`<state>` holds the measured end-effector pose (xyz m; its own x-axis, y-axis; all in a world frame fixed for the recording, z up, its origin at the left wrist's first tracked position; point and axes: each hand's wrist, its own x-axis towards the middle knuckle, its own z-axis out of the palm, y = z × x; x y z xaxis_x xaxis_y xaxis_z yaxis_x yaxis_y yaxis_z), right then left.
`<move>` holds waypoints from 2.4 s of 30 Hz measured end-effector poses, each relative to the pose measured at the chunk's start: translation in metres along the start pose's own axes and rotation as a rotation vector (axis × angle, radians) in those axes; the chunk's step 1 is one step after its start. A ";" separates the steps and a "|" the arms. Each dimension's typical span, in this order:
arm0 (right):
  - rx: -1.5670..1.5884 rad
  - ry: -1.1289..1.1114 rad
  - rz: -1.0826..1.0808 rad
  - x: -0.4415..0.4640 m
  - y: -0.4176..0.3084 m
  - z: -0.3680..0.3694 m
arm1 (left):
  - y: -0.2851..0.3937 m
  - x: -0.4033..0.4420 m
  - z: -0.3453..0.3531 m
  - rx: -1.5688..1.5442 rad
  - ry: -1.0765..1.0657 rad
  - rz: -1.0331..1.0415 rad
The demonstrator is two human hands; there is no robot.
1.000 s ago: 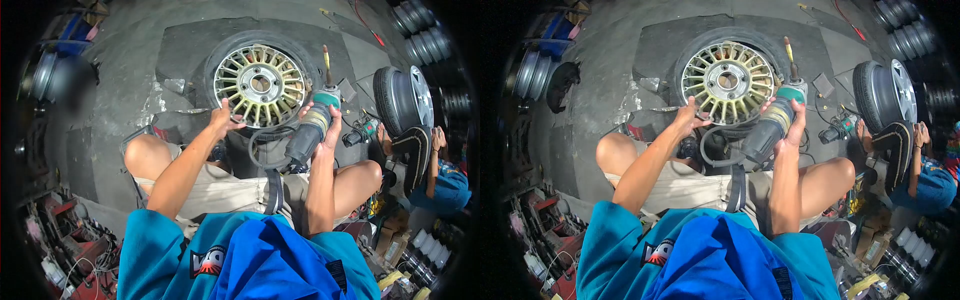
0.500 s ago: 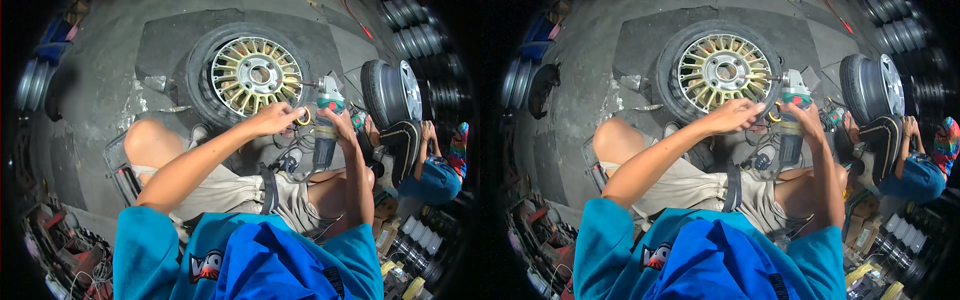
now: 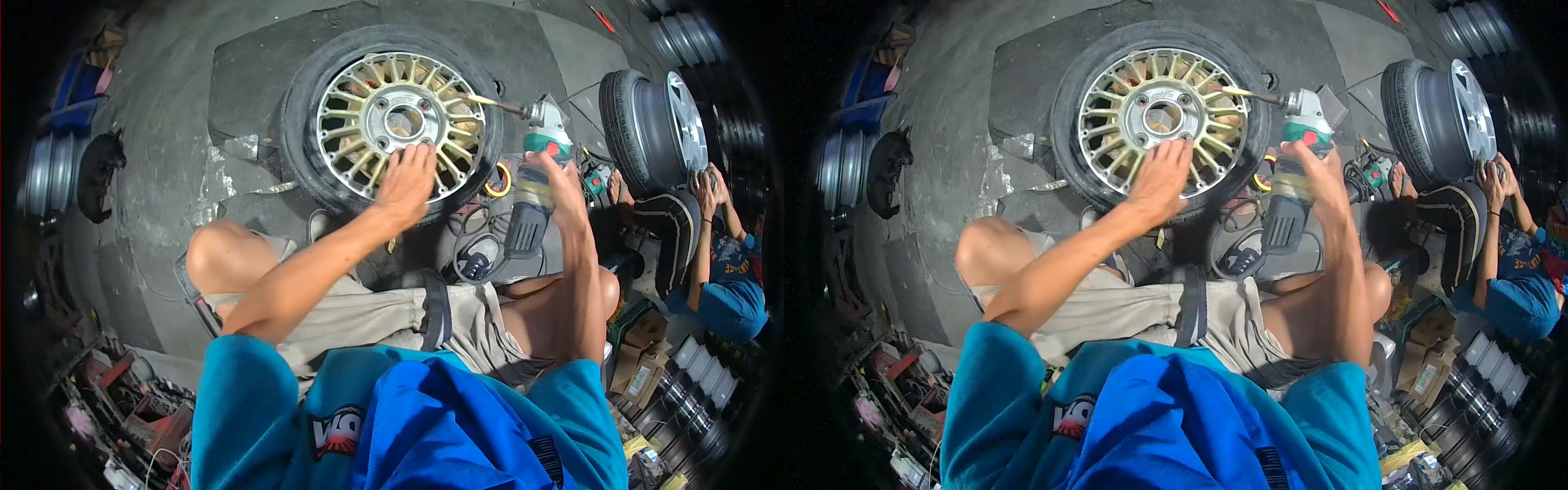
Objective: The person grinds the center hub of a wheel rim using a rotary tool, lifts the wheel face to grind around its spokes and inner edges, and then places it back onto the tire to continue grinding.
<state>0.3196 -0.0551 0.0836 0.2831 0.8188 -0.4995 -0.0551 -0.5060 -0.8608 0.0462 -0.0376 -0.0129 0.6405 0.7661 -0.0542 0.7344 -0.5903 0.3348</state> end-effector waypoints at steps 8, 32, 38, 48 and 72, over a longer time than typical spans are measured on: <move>-0.093 -0.063 -0.056 -0.008 0.046 0.021 | -0.088 -0.028 -0.070 0.291 -0.075 0.264; 0.282 0.114 -0.096 -0.040 -0.007 -0.005 | -0.081 0.038 -0.024 0.021 -0.087 -0.286; 0.277 0.108 -0.082 -0.040 -0.010 0.002 | -0.069 0.069 -0.047 -0.028 -0.303 -0.437; 0.299 0.053 -0.136 -0.030 -0.019 0.018 | -0.078 0.067 -0.044 -0.158 -0.205 -0.513; 0.230 0.009 0.001 -0.041 0.011 0.007 | -0.055 0.081 -0.018 -0.089 -0.129 -0.154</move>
<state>0.3005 -0.0922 0.0937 0.2911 0.8154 -0.5005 -0.2723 -0.4309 -0.8603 0.0533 0.0620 -0.0186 0.5498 0.8032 -0.2294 0.8068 -0.4395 0.3949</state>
